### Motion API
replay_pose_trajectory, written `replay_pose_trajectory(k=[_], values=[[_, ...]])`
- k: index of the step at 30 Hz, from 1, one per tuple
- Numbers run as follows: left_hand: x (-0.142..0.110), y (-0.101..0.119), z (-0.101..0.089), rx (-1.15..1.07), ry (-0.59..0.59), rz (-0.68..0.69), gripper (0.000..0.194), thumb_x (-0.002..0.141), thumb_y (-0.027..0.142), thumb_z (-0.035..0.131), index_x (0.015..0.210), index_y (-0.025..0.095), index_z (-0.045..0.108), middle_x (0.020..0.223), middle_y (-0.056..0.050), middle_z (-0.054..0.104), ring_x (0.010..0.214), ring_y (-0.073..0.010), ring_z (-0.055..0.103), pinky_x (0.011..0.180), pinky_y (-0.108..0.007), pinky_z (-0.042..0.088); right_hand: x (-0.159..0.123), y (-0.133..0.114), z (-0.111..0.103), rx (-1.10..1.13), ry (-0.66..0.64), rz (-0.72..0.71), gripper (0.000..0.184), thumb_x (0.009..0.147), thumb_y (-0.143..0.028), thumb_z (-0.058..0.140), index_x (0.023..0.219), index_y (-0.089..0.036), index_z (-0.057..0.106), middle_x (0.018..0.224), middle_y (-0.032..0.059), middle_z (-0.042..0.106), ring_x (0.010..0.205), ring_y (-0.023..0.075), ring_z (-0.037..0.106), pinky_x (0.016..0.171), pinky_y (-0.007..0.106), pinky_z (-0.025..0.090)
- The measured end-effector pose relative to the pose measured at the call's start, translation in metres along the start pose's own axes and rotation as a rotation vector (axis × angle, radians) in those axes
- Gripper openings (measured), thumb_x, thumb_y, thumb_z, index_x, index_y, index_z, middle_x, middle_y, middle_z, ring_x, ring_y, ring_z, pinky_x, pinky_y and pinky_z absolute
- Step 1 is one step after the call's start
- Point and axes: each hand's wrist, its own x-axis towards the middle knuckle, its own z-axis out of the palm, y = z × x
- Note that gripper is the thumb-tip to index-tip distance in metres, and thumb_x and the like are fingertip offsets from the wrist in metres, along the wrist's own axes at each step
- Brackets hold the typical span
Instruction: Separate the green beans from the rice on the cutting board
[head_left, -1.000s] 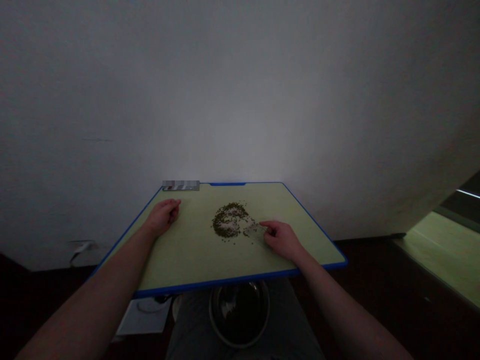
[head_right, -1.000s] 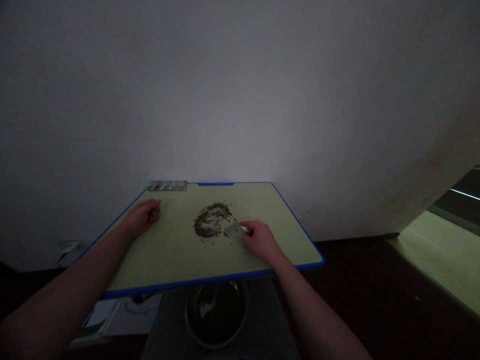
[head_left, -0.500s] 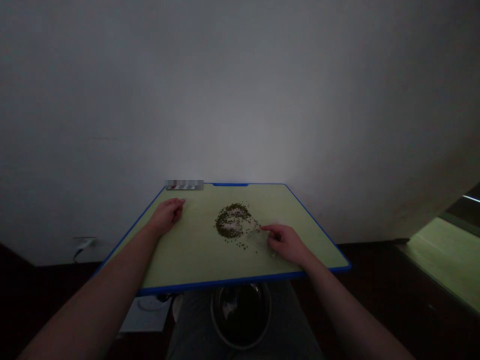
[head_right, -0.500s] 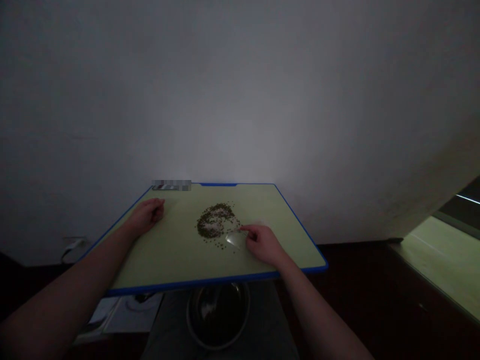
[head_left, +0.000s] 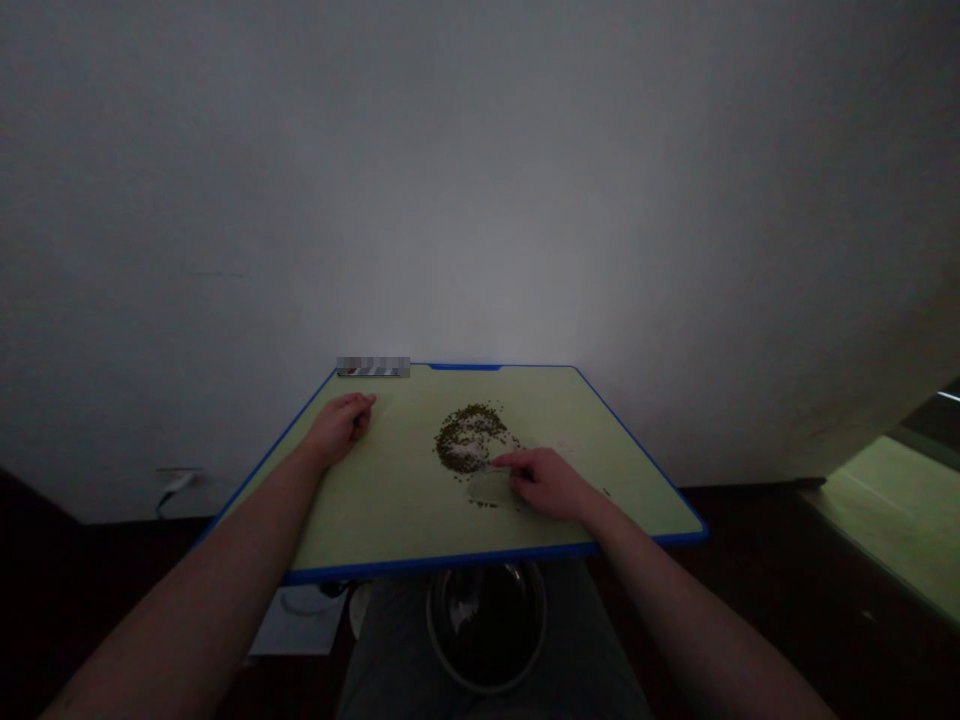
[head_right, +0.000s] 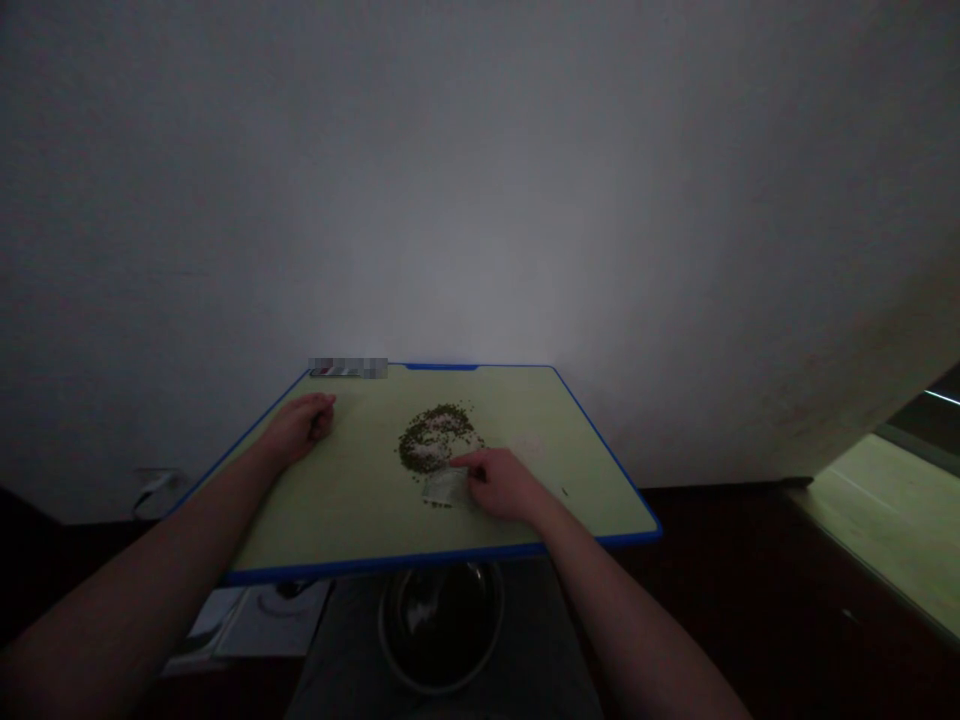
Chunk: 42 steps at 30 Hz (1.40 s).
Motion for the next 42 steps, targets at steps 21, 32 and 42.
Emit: replay_pose_trajectory(k=[21,32,42], values=[[-0.002,0.002,-0.001,-0.017,0.004,-0.004,0.033,0.064,0.033,0.069,0.051,0.017,0.044,0.041,0.007,0.040,0.032,-0.0041,0.031,0.032,-0.018,0.020,-0.075,-0.013,0.016,0.228,0.062,0.194,0.041,0.078,-0.021,0.052,0.117,-0.015,0.063,0.067,-0.0009,0.055,0.058,0.0133,0.050,0.053,0.024,0.036],[0.000,0.000,-0.001,-0.013,-0.006,-0.004,0.032,0.064,0.033,0.070,0.054,0.017,0.044,0.042,0.007,0.041,0.033,-0.0039,0.032,0.033,-0.018,0.021,0.002,-0.021,0.005,-0.031,-0.063,-0.054,0.044,0.076,-0.009,0.049,0.115,-0.019,0.067,0.070,0.0002,0.062,0.063,0.0132,0.053,0.062,0.024,0.039],[0.003,-0.003,-0.006,0.003,-0.001,0.008,0.031,0.067,0.031,0.068,0.053,0.017,0.045,0.043,0.006,0.040,0.034,-0.0044,0.032,0.033,-0.019,0.021,-0.016,-0.033,0.006,-0.041,-0.181,-0.033,0.043,0.075,-0.009,0.049,0.112,-0.017,0.069,0.071,0.0014,0.067,0.061,0.0137,0.055,0.061,0.023,0.041]])
